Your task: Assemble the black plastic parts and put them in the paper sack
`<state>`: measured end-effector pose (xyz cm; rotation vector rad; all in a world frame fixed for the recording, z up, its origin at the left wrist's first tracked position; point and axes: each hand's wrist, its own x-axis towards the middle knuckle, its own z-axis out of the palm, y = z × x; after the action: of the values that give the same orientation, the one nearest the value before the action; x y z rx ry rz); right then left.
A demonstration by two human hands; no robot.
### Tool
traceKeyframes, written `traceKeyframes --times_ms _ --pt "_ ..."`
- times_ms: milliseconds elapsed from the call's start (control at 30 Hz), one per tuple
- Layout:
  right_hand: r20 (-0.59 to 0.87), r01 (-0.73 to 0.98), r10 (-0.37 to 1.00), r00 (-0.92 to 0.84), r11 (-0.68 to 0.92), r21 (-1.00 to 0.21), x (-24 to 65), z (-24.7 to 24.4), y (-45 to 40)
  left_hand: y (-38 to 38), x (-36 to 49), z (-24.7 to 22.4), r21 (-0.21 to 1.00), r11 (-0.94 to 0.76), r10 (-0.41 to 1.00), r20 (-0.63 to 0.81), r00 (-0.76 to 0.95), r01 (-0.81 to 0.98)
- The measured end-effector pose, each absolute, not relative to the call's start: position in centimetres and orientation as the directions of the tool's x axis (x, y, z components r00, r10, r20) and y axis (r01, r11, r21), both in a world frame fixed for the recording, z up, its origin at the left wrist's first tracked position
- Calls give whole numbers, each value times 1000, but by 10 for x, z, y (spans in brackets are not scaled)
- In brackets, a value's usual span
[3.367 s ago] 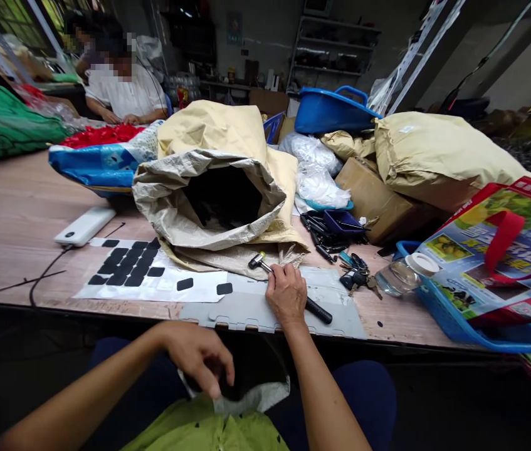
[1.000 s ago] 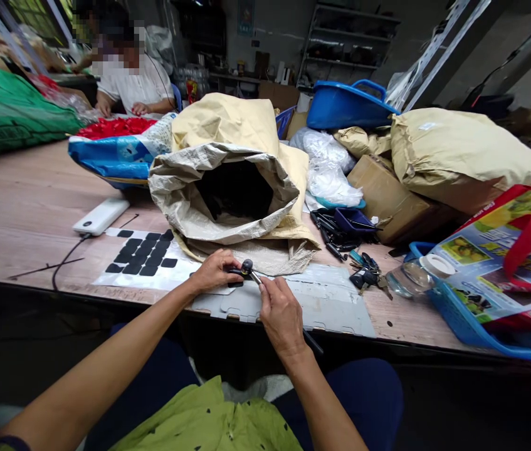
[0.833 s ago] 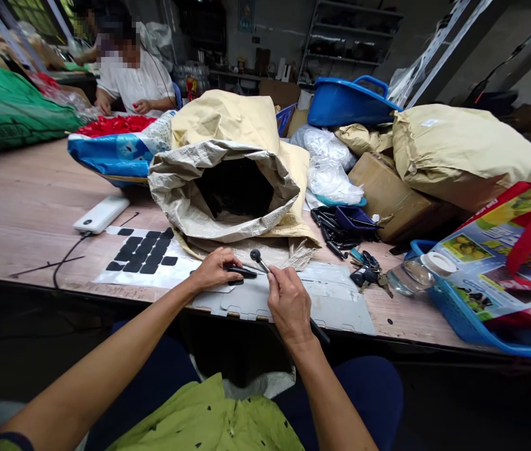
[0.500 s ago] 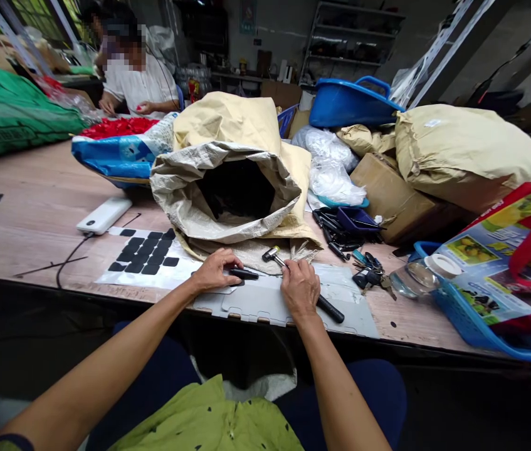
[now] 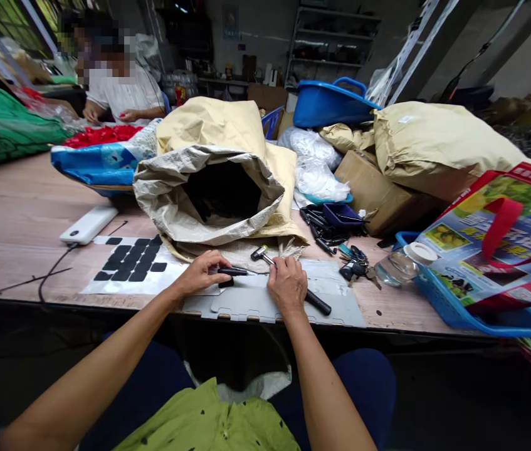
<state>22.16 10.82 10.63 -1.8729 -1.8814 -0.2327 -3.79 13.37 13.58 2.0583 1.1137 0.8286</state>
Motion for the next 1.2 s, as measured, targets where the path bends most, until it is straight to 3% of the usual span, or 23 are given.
traceKeyframes --times_ms 100,167,233,300,400,533,600,667,767,833,900,967,1000,1033,1100,1200 --pt "437 977 898 39 57 -204 221 107 108 103 -37 161 901 -319 817 105 567 293" --pt "439 977 898 42 54 -205 220 107 108 78 -32 162 960 -159 658 -71 750 231" --pt "440 977 897 48 50 -207 220 107 108 55 -25 141 962 -35 442 -227 868 270" --pt "439 977 897 46 51 -206 220 107 108 40 -18 99 923 -20 361 -352 864 384" --pt "433 978 901 37 56 -201 221 107 108 31 -10 25 789 -19 524 -515 678 614" --pt "430 980 902 39 49 -192 221 108 107 32 -2 -26 675 35 694 -547 468 737" --pt "428 980 903 41 47 -192 221 109 107 32 -1 -18 632 -1 710 -545 446 775" --pt "427 980 904 39 49 -194 221 109 107 32 -3 11 602 -99 629 -579 518 793" --pt "429 981 902 38 48 -189 220 109 107 42 -12 82 727 -243 267 -586 765 642" --pt "431 983 901 39 44 -181 220 109 107 63 -22 132 869 -129 86 -471 878 479" --pt "432 984 901 40 40 -174 219 108 107 99 -34 173 940 -27 205 -327 922 339" --pt "433 985 901 41 38 -171 219 109 107 147 -44 195 960 -75 509 -197 838 271" --pt "434 984 900 41 37 -171 219 109 107 173 -49 199 947 -140 693 -114 712 287" --pt "436 984 899 42 37 -173 219 109 107 198 -52 198 912 -199 843 -28 538 359" --pt "440 983 897 41 42 -177 220 109 107 243 -54 189 749 -214 973 105 207 627" --pt "443 981 896 39 49 -187 221 109 107 283 -53 170 487 -144 987 135 89 862"
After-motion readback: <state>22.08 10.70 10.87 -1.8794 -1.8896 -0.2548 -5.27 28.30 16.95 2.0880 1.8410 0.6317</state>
